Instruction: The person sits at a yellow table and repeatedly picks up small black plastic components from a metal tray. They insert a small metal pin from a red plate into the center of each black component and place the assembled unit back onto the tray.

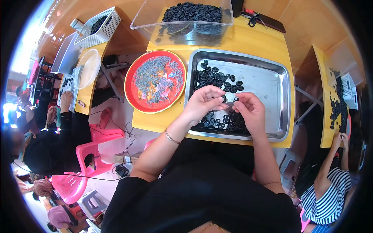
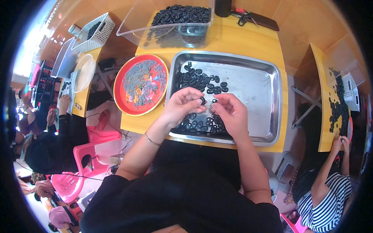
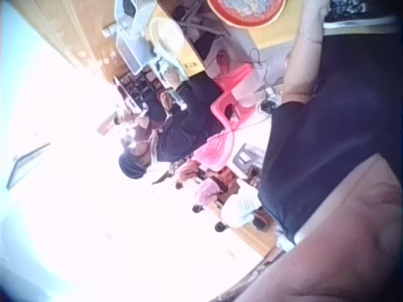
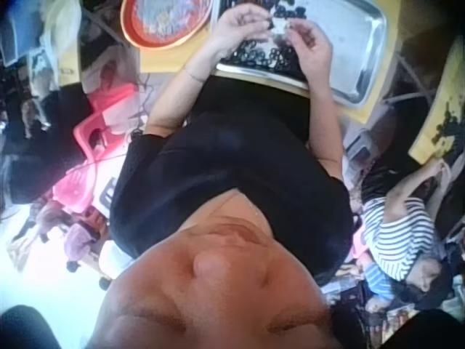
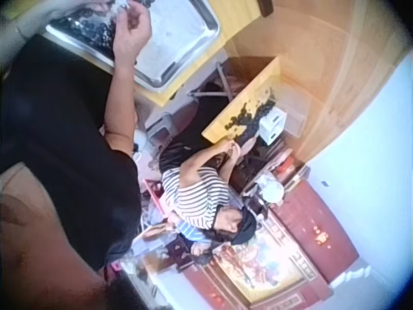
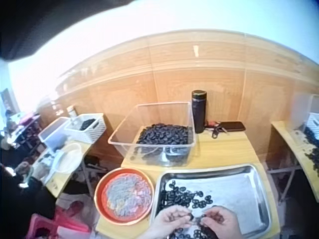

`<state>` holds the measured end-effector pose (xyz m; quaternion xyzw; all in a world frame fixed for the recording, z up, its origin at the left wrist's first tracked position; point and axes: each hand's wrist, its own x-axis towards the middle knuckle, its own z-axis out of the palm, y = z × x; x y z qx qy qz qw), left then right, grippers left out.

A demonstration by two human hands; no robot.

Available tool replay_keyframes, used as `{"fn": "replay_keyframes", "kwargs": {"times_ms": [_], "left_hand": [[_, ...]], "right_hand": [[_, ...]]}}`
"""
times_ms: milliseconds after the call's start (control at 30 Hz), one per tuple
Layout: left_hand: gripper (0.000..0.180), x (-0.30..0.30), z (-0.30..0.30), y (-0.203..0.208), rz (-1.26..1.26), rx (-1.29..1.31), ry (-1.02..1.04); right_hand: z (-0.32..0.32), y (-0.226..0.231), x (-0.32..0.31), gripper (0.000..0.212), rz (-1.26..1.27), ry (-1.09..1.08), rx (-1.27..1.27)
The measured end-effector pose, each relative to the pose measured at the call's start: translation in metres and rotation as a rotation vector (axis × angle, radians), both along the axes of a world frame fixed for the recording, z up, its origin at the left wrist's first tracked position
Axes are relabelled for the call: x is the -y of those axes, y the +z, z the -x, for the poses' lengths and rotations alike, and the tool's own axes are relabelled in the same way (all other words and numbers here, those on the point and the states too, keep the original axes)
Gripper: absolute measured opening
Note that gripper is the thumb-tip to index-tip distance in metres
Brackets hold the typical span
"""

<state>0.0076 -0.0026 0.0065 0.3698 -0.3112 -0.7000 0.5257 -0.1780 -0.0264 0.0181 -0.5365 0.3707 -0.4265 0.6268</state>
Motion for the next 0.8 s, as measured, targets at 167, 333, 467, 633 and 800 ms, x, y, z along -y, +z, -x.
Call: {"fn": "replay_keyframes", "kwargs": {"times_ms": [167,333,467,633,800], "left_hand": [[0.017,-0.0031,0.0031,-0.0017,0.009,-0.108,-0.002],[0.019,-0.0031,0.0042,-0.0023,0.048,-0.087,-0.010],[0.018,-0.0030,0.0046,-0.0010,0.074,-0.054,-0.022],[0.018,-0.0038,0.0061,0.0004,0.098,0.011,-0.023],[0.018,-0.0037,0.0064,0.0000,0.118,0.029,-0.023]], "right_hand": [[-0.0013,-0.0021,-0.0009,0.017,0.043,0.014,-0.043],[-0.0027,-0.0017,-0.0008,0.016,0.036,0.003,-0.052],[-0.0020,-0.0034,-0.0008,0.015,0.048,0.004,-0.060],[-0.0012,-0.0039,-0.0002,0.013,0.031,0.024,-0.074],[-0.0008,0.0021,0.0002,0.013,0.020,0.035,-0.091]]}}
